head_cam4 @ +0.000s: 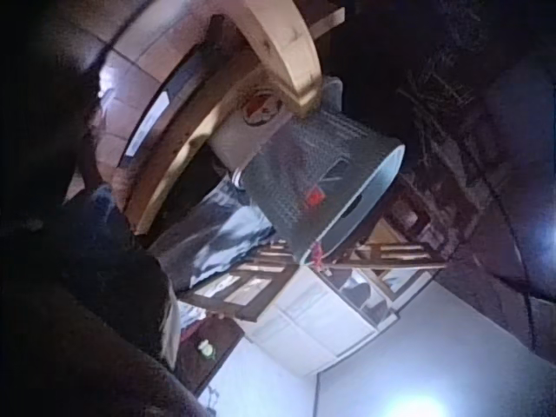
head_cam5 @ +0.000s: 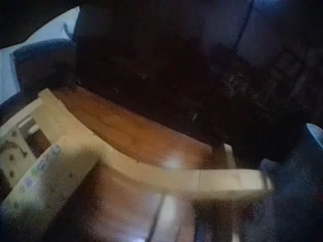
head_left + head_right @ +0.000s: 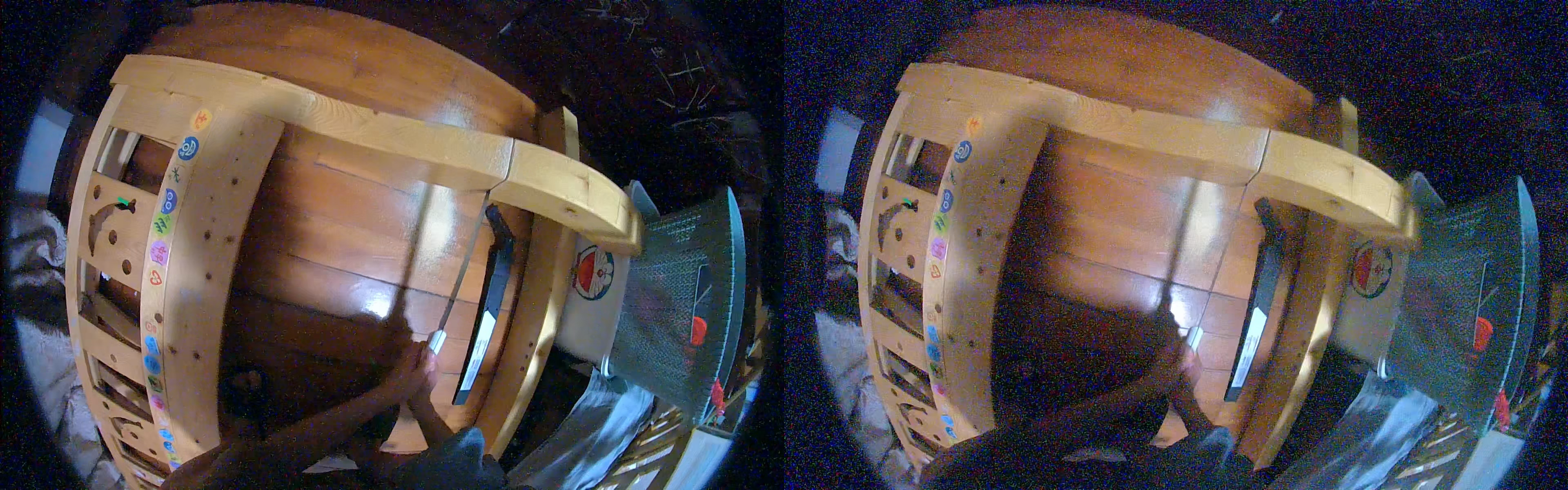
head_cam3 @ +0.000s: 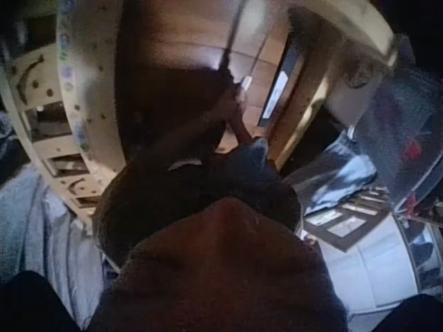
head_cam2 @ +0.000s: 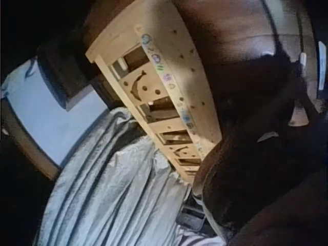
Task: The person is assembling a wooden bed frame. They use a saw to cut a wooden piece and then attach it to the frame.
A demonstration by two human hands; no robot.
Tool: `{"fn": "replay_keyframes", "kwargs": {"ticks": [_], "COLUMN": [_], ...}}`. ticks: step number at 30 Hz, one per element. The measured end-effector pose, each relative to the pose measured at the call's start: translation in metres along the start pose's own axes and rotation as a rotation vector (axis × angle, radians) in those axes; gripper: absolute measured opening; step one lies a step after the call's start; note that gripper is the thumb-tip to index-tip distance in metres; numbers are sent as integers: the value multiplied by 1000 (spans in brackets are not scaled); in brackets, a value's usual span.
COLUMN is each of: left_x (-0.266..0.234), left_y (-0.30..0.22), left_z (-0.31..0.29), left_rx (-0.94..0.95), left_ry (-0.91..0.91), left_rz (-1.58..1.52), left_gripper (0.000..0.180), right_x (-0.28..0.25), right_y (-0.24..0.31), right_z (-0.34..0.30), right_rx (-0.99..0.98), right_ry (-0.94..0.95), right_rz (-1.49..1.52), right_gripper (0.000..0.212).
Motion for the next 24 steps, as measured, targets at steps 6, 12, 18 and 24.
{"fn": "replay_keyframes", "kwargs": {"ticks": [6, 12, 18, 24], "left_x": [-14, -18, 4, -2], "left_y": [-55, -87, 16, -3], "left_z": [84, 112, 31, 36], "left_rx": [80, 252, -11, 50], "left_ry": [-176, -349, -254, -195], "left_rz": [121, 307, -201, -206], "left_gripper": [38, 37, 27, 27], "right_x": [-16, 6, -5, -2], "right_y": [80, 178, 79, 95], "right_z": [101, 103, 15, 39], "right_rx": [-217, -226, -276, -290], "right_ry": [-137, 17, -68, -42], "right_rz": [164, 364, 118, 17], "right_gripper": [39, 35, 30, 29]}}
Point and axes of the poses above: each hand's wrist, its own z-axis towards the middle knuckle, its own x-axis out of the palm, y = z × x, the point moved 5 cm from there along z, towards the middle knuckle, and after that the axes turned 8 degrees about z, right-handed, at the moved point
